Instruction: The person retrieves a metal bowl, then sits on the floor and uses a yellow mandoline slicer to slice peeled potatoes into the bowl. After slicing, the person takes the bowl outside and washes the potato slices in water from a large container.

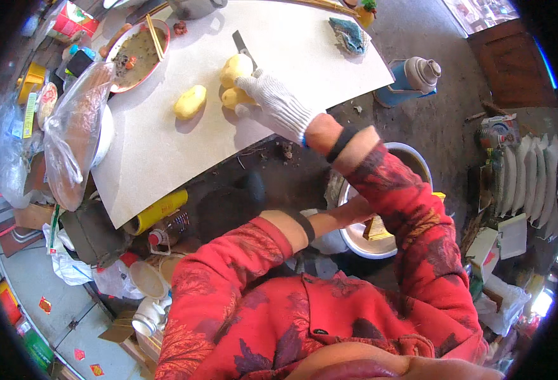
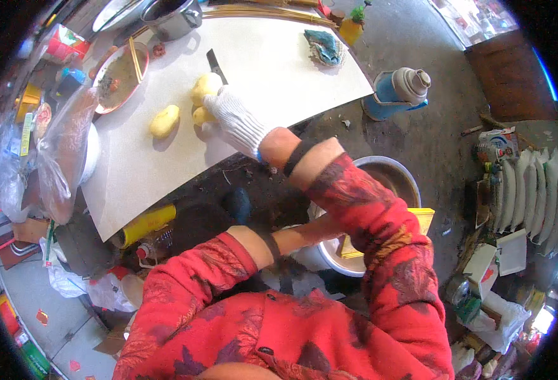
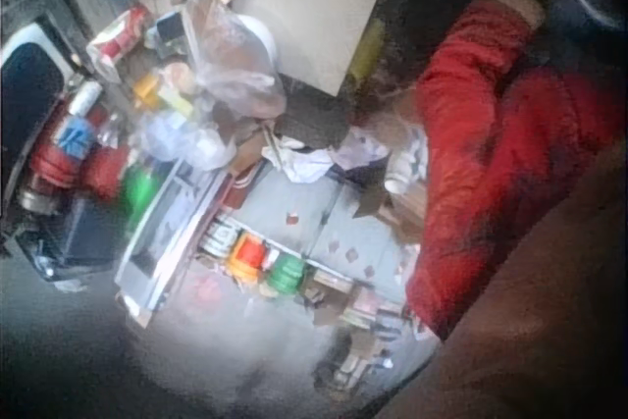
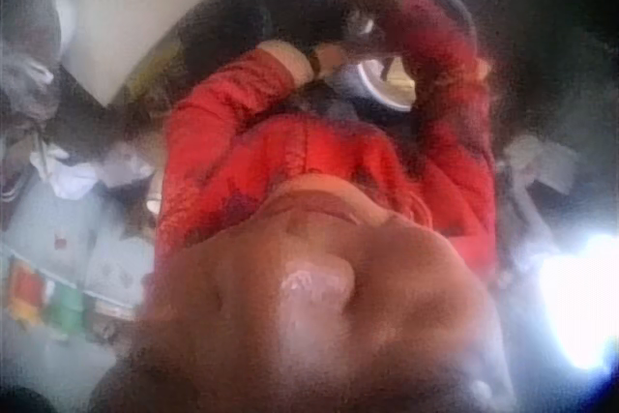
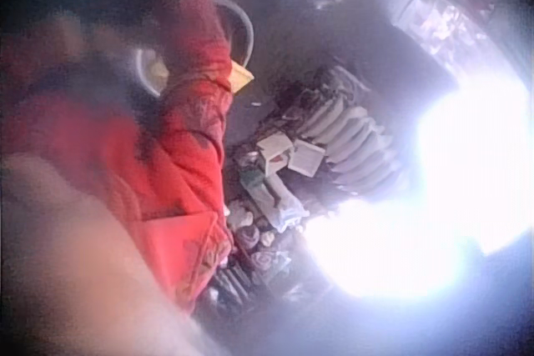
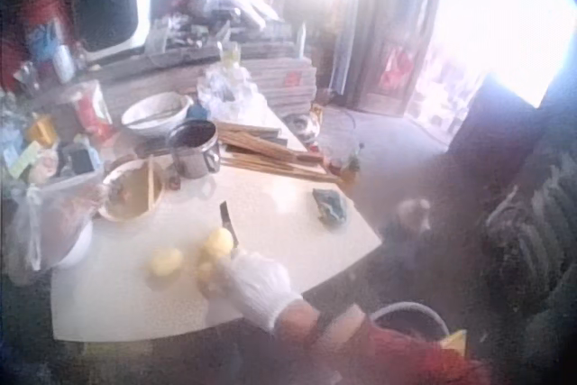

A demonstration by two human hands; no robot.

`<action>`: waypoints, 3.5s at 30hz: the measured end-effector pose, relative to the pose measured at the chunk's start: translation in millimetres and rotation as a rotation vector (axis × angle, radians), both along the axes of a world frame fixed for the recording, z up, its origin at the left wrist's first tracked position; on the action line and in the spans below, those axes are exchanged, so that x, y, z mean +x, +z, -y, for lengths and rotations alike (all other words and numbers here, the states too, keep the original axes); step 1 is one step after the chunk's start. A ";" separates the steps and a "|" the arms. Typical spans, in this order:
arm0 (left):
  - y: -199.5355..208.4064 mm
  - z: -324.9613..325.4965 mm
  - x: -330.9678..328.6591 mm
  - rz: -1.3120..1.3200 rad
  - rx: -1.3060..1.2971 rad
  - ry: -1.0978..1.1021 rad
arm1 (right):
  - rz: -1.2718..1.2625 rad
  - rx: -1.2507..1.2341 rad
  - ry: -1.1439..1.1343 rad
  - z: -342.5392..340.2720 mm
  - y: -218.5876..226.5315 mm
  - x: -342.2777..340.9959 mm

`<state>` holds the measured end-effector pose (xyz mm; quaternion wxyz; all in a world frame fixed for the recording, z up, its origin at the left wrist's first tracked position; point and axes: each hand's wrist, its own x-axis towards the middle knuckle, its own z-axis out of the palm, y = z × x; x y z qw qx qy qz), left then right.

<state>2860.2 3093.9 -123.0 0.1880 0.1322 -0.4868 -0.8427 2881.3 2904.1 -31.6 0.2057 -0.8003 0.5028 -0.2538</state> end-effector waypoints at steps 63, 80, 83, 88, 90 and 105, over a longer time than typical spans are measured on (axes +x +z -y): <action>-9.2 -15.0 32.8 0.068 0.593 -0.050 | 1.544 0.180 -0.270 -257.7 100.9 -147.4; 1.6 -90.4 85.2 0.140 0.273 0.139 | 0.322 0.098 -0.983 -390.8 -43.3 -126.7; 0.4 -91.0 83.6 0.131 0.280 0.130 | 0.145 0.166 -0.999 -388.9 -43.3 -115.5; -2.6 -93.7 80.4 0.149 0.215 0.117 | -0.008 0.259 -1.043 -389.2 -34.7 -98.0; -4.0 -94.4 80.1 0.126 0.237 0.114 | -0.031 0.279 -1.042 -387.7 -30.3 -92.7; -10.1 -102.5 77.7 0.227 0.522 0.123 | -0.190 0.150 -0.898 -365.6 -44.8 -99.4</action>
